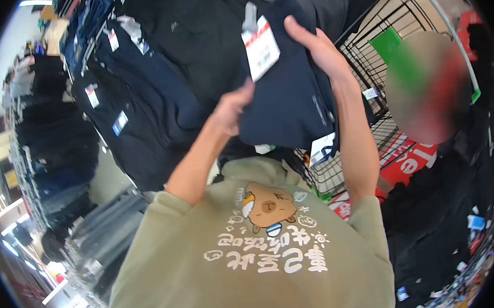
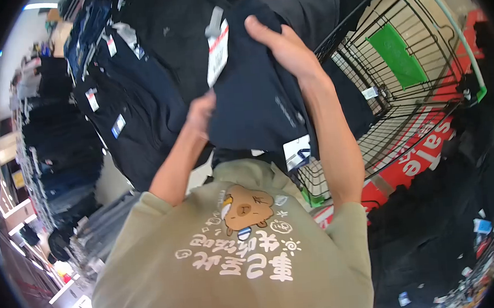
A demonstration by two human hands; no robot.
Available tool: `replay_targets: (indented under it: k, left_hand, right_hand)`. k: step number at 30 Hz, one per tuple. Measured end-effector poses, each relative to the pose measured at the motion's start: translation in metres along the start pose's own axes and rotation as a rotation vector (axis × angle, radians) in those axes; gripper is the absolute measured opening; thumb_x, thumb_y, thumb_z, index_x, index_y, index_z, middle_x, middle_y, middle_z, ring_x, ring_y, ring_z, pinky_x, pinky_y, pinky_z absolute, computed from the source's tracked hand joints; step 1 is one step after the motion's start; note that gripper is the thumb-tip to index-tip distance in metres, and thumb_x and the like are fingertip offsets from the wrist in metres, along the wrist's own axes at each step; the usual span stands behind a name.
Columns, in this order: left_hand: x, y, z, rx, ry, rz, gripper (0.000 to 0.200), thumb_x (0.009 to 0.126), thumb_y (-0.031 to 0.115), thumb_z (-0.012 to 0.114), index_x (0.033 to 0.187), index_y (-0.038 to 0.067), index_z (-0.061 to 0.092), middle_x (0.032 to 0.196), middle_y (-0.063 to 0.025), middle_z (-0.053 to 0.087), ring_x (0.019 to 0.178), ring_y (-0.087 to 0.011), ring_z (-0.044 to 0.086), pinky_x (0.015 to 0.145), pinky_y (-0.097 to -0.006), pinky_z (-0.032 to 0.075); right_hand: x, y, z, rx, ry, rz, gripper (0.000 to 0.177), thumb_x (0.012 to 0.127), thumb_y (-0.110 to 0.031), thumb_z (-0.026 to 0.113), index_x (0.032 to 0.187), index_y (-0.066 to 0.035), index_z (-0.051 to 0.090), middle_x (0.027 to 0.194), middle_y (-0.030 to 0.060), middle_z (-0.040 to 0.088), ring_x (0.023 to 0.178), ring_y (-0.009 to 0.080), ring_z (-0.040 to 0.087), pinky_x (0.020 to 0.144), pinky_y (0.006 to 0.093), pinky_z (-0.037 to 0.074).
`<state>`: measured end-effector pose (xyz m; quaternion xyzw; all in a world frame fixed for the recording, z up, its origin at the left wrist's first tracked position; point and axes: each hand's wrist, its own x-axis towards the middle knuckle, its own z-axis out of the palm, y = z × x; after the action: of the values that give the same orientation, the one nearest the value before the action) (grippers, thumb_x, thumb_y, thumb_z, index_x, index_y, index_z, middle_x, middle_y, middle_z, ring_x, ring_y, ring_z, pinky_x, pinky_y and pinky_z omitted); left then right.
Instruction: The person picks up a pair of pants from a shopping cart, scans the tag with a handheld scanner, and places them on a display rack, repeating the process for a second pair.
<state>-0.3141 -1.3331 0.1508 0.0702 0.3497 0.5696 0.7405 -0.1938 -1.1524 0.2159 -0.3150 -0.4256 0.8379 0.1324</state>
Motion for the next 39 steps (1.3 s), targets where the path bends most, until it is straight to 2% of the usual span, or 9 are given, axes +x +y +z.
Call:
replay_targets:
  k: [1, 8, 11, 14, 19, 23, 29, 35, 39]
  left_hand:
    - [-0.005, 0.010, -0.005, -0.300, -0.283, 0.143, 0.064, 0.098, 0.046, 0.042, 0.140, -0.002, 0.037, 0.138, -0.0173, 0.048, 0.124, -0.0292, 0.051, 0.105, -0.0430, 0.041]
    - [-0.067, 0.114, -0.014, -0.170, -0.253, 0.657, 0.059, 0.100, 0.045, 0.032, 0.130, -0.004, 0.048, 0.124, -0.0170, 0.059, 0.109, -0.0287, 0.061, 0.096, -0.0406, 0.048]
    - [-0.105, 0.156, -0.030, -0.047, -0.388, 0.816, 0.051, 0.102, 0.034, 0.032, 0.136, -0.004, 0.042, 0.133, -0.0205, 0.052, 0.119, -0.0321, 0.054, 0.105, -0.0423, 0.041]
    - [-0.137, 0.165, 0.007, -0.047, 0.221, 1.123, 0.041, 0.100, 0.032, 0.043, 0.120, -0.001, 0.058, 0.105, -0.0157, 0.067, 0.091, -0.0281, 0.067, 0.086, -0.0383, 0.054]
    - [-0.215, 0.176, -0.027, 0.238, 0.414, 1.511, 0.044, 0.100, 0.029, 0.038, 0.130, 0.000, 0.049, 0.123, -0.0182, 0.058, 0.109, -0.0293, 0.060, 0.099, -0.0394, 0.047]
    - [-0.313, 0.198, -0.032, 0.336, 0.479, 1.653, 0.045, 0.099, 0.031, 0.038, 0.130, -0.001, 0.050, 0.123, -0.0188, 0.059, 0.110, -0.0303, 0.060, 0.099, -0.0399, 0.046]
    - [-0.426, 0.197, -0.025, 0.397, 0.592, 1.729, 0.047, 0.099, 0.033, 0.039, 0.128, -0.002, 0.051, 0.122, -0.0196, 0.059, 0.110, -0.0318, 0.060, 0.101, -0.0408, 0.045]
    - [-0.436, 0.221, -0.060, 0.346, 0.570, 1.670, 0.050, 0.099, 0.036, 0.039, 0.127, -0.003, 0.053, 0.122, -0.0205, 0.060, 0.110, -0.0334, 0.059, 0.102, -0.0416, 0.044]
    - [-0.429, 0.257, -0.099, 0.300, 0.476, 1.581, 0.051, 0.099, 0.038, 0.039, 0.126, -0.003, 0.054, 0.121, -0.0211, 0.060, 0.110, -0.0344, 0.059, 0.103, -0.0422, 0.043]
  right_hand:
    - [0.010, 0.004, -0.004, 0.118, -0.048, 0.051, 0.056, 0.088, -0.044, 0.065, 0.116, 0.004, 0.058, 0.106, 0.0140, 0.066, 0.090, 0.0200, 0.067, 0.078, 0.0311, 0.055]
    - [0.026, 0.089, -0.001, 0.228, -0.147, 0.218, 0.067, 0.092, -0.054, 0.051, 0.131, 0.000, 0.049, 0.123, 0.0144, 0.060, 0.107, 0.0261, 0.062, 0.091, 0.0399, 0.052]
    - [0.060, 0.113, -0.027, 0.437, -0.812, 0.024, 0.077, 0.089, -0.058, 0.052, 0.134, 0.003, 0.045, 0.127, 0.0150, 0.057, 0.113, 0.0257, 0.058, 0.096, 0.0404, 0.048]
    - [0.052, 0.068, 0.005, 0.304, -0.955, -0.111, 0.089, 0.082, -0.066, 0.056, 0.135, 0.005, 0.044, 0.134, 0.0142, 0.052, 0.125, 0.0238, 0.049, 0.105, 0.0394, 0.040]
    - [0.040, 0.038, 0.097, -0.756, -0.538, -0.379, 0.035, 0.081, -0.025, 0.073, 0.091, 0.007, 0.063, 0.077, 0.0093, 0.066, 0.070, 0.0123, 0.058, 0.063, 0.0303, 0.047]
    - [0.042, 0.097, 0.140, -1.069, -1.153, -0.163, 0.038, 0.081, -0.029, 0.074, 0.091, 0.006, 0.064, 0.076, 0.0127, 0.065, 0.069, 0.0112, 0.055, 0.064, 0.0310, 0.047]
    - [-0.062, 0.189, 0.188, -0.213, -1.697, 0.056, 0.039, 0.088, -0.031, 0.066, 0.087, 0.007, 0.060, 0.073, 0.0176, 0.062, 0.068, 0.0221, 0.058, 0.065, 0.0375, 0.046]
    - [-0.052, 0.160, 0.172, -0.532, -1.030, -0.279, 0.025, 0.084, -0.014, 0.066, 0.096, 0.007, 0.063, 0.098, 0.0194, 0.062, 0.085, 0.0339, 0.061, 0.075, 0.0377, 0.047]
    - [-0.031, 0.191, 0.198, -0.733, -1.170, -0.280, 0.026, 0.085, -0.013, 0.066, 0.075, 0.010, 0.059, 0.087, 0.0260, 0.059, 0.077, 0.0397, 0.058, 0.069, 0.0413, 0.047]
